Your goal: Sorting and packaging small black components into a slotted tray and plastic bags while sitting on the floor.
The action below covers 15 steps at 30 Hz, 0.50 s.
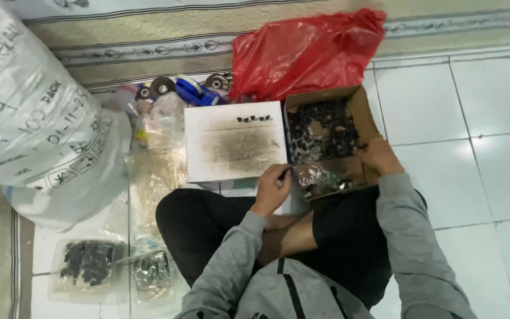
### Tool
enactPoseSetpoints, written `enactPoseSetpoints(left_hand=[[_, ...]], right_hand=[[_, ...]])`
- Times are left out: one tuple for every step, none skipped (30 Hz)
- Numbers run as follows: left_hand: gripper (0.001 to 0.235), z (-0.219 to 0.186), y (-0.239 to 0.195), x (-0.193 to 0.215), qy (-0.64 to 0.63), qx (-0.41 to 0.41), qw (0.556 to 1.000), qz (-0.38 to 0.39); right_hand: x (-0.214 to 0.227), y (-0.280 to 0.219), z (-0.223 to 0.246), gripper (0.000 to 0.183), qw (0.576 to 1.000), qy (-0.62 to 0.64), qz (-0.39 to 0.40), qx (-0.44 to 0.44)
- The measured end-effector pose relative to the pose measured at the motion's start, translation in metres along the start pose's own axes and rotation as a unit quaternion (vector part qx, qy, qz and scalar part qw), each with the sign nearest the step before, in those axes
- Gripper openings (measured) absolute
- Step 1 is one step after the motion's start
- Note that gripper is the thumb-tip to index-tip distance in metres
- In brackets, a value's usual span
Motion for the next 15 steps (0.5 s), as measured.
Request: enactPoseSetpoints(left_hand=[[0.019,-0.006,0.007,-0.011,0.004,0.0,1.0,0.014],[0.019,-0.013,0.014,-0.025,0.037,-0.014,0.998,0.039],[0.021,-0.02,0.022,-0.04,0.069,-0.028,0.995,0.065],[0.021,-0.019,0.03,-0.053,0.075,-0.027,0.994,0.076],[0.023,-0.016,0.039,-0.068,0.097,-0.018,0.99,0.097],[0.025,-0.012,0.049,-0.084,0.117,-0.012,0.986,0.117],[0.025,0.001,0.057,-0.099,0.122,-0.013,0.984,0.127],[0.025,0.018,0.066,-0.115,0.157,0.0,0.978,0.139],[0.026,0.035,0.075,-0.129,0.193,0.014,0.97,0.15],[0.026,0.045,0.084,-0.139,0.198,0.014,0.968,0.154],[0.026,0.059,0.092,-0.148,0.222,0.029,0.962,0.154],[0.027,0.073,0.099,-0.156,0.245,0.045,0.956,0.155],[0.027,0.087,0.107,-0.166,0.249,0.048,0.954,0.16],[0.025,0.101,0.117,-0.176,0.267,0.046,0.948,0.166],[0.024,0.116,0.126,-0.186,0.285,0.044,0.942,0.171]], right_hand=[[-0.025,0.012,-0.023,0.045,1.0,0.011,0.002,-0.009],[-0.057,0.026,-0.046,0.046,0.999,0.026,0.038,-0.029],[-0.09,0.039,-0.068,0.049,0.995,0.042,0.074,-0.048],[-0.085,0.033,-0.058,0.049,0.994,0.053,0.078,-0.053],[-0.083,0.027,-0.047,0.054,0.991,0.065,0.104,-0.054],[-0.078,0.022,-0.036,0.059,0.987,0.076,0.127,-0.055],[-0.071,0.018,-0.028,0.059,0.986,0.085,0.128,-0.059],[-0.056,0.017,-0.017,0.056,0.988,0.109,0.101,-0.047],[-0.041,0.017,-0.005,0.053,0.988,0.133,0.072,-0.034],[-0.05,0.029,-0.015,0.053,0.987,0.139,0.074,-0.035],[-0.06,0.042,-0.023,0.052,0.987,0.14,0.078,-0.026],[-0.071,0.053,-0.031,0.052,0.986,0.14,0.084,-0.019],[-0.073,0.053,-0.029,0.052,0.985,0.146,0.088,-0.021],[-0.074,0.055,-0.027,0.053,0.984,0.148,0.098,-0.024],[-0.076,0.056,-0.026,0.055,0.982,0.151,0.107,-0.027]])
Point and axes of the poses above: each hand's wrist, its own y-axis towards the middle knuckle, its own x-axis out of the back of the hand, z = x × y, the point moved 9 cm from there along y, towards the middle knuckle, and after that the axes turned 1 degree about y, right-handed, at the moved point
